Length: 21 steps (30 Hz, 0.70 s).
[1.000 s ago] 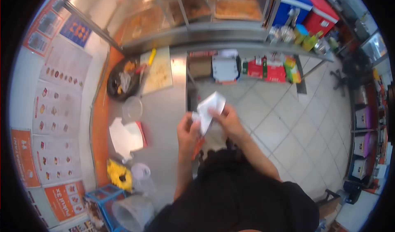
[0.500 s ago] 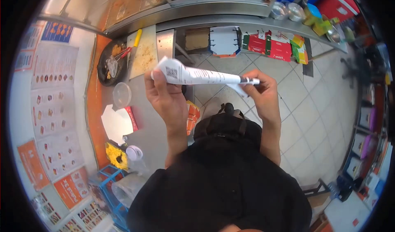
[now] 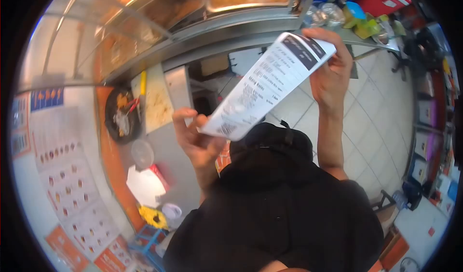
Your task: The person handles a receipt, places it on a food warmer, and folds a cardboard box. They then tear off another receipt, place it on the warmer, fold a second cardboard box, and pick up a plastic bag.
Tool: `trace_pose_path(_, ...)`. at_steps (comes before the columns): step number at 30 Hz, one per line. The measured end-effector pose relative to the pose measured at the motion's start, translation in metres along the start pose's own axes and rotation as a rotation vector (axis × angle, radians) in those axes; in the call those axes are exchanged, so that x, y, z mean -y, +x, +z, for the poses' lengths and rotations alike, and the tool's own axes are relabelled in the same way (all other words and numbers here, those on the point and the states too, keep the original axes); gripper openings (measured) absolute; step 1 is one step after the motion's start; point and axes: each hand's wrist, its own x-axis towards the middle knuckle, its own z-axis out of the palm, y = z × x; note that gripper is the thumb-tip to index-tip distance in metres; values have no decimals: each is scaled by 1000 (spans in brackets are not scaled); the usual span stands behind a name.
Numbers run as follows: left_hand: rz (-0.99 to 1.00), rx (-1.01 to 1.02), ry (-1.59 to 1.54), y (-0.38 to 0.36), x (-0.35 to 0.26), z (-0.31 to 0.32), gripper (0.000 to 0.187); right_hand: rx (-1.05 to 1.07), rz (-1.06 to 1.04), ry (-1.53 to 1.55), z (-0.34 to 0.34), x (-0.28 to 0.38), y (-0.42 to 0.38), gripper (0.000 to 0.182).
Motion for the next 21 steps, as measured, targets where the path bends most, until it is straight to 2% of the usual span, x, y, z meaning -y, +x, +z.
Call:
trace_pose_path(1,-28,71,87,8,2,2,61,77,3,73,0,-4,19,25)
trace_pose_path(2,-73,155,93,18,4,2,63,79,-11,53,1,-10,37,25)
trace_pose_path(3,-117,228,105,27,5,1,65,166,-52,33,4,-17,54,25)
trace_pose_path(4,-166,261,45,36,6,5,62,261,-91,19,8,-22,69,25)
trace_pose_path(5,-151,250,36,46,10,6,62,282,-94,17,12,-25,80,25)
trace_pose_path(7,-85,357,128,67,18,8,57,346,-34,58,20,-30,98,24)
trace_pose_path(8,-178,345,121,74,14,10,55,382,6,74,22,-32,105,23)
trace_pose_path(9,-181,332,124,81,16,9,55,388,15,81,23,-35,109,23)
trace_pose_path(11,-40,482,121,97,20,8,60,435,18,61,24,-41,119,22)
trace_pose_path(15,-201,511,15,116,23,10,70,461,-3,88,16,-54,130,24)
trace_pose_path(17,-177,703,-53,133,28,13,81,450,52,103,9,-51,132,23)
trace_pose_path(19,-178,633,-106,141,35,24,86,585,100,130,3,-49,141,23)
trace_pose_path(21,-235,539,-68,151,34,36,75,651,71,91,0,-45,144,30)
